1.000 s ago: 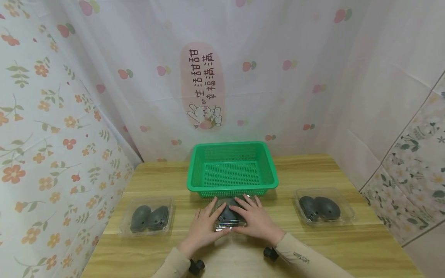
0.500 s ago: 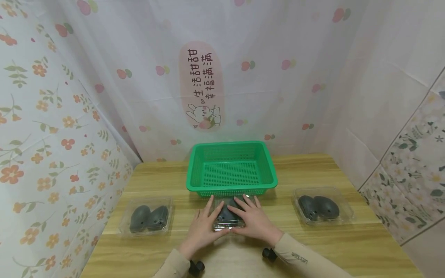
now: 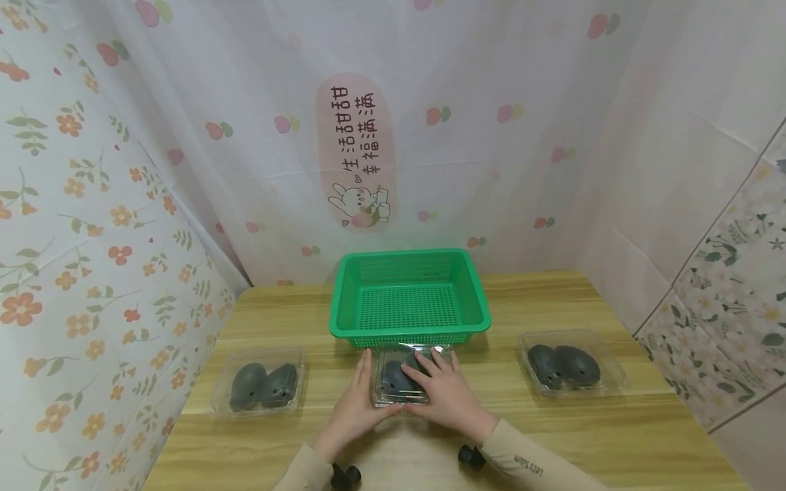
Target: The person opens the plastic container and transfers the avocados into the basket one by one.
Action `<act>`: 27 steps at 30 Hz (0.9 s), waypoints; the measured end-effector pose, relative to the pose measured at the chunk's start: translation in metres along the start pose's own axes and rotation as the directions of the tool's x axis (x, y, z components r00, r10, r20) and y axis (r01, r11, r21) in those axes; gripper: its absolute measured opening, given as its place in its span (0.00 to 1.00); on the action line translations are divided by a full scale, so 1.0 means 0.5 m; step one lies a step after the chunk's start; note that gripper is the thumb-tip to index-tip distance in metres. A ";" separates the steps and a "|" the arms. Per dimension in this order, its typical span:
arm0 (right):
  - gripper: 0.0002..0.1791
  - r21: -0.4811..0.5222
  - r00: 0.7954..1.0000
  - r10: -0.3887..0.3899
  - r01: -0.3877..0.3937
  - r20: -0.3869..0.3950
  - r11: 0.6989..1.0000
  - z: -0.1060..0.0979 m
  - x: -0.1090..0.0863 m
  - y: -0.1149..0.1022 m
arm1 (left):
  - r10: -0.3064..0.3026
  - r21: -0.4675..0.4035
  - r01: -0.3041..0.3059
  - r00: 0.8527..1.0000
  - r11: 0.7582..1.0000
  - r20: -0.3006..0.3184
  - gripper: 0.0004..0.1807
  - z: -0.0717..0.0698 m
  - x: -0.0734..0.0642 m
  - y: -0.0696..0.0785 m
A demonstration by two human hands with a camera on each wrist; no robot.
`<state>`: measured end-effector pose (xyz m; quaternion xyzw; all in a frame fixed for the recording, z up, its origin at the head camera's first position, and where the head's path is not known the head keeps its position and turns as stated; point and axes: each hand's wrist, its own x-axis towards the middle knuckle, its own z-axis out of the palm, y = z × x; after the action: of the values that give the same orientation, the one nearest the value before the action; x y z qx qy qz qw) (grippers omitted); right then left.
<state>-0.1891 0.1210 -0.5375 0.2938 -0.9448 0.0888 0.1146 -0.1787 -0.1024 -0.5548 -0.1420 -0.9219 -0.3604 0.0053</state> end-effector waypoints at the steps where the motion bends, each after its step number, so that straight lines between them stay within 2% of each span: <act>1: 0.41 -0.003 1.000 0.002 -0.002 -0.008 1.000 0.000 -0.001 -0.002 | -0.007 -0.033 0.007 1.000 0.999 -0.008 0.69 0.001 -0.001 0.000; 8: 0.39 -0.018 0.999 0.014 -0.015 -0.049 1.000 -0.002 -0.005 -0.016 | -0.031 -0.224 0.021 0.999 0.974 -0.041 0.68 0.013 -0.011 -0.006; 12: 0.39 -0.030 0.999 0.023 -0.025 -0.045 0.999 0.000 -0.007 -0.020 | -0.038 -0.282 0.030 0.999 0.959 -0.025 0.64 0.020 -0.013 -0.009; 20: 0.38 -0.027 0.999 0.015 -0.017 -0.049 0.999 0.001 -0.011 -0.024 | -0.068 -0.410 0.073 0.997 0.909 0.026 0.59 0.032 -0.013 -0.017; 27: 0.34 -0.035 0.998 0.034 -0.035 -0.052 0.999 0.006 -0.011 -0.026 | -0.040 -0.475 0.043 0.999 0.879 0.016 0.56 0.037 -0.014 -0.016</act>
<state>-0.1777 0.1127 -0.5404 0.2729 -0.9479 0.0812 0.1428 -0.1723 -0.0976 -0.5746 -0.1206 -0.8083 -0.5748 -0.0401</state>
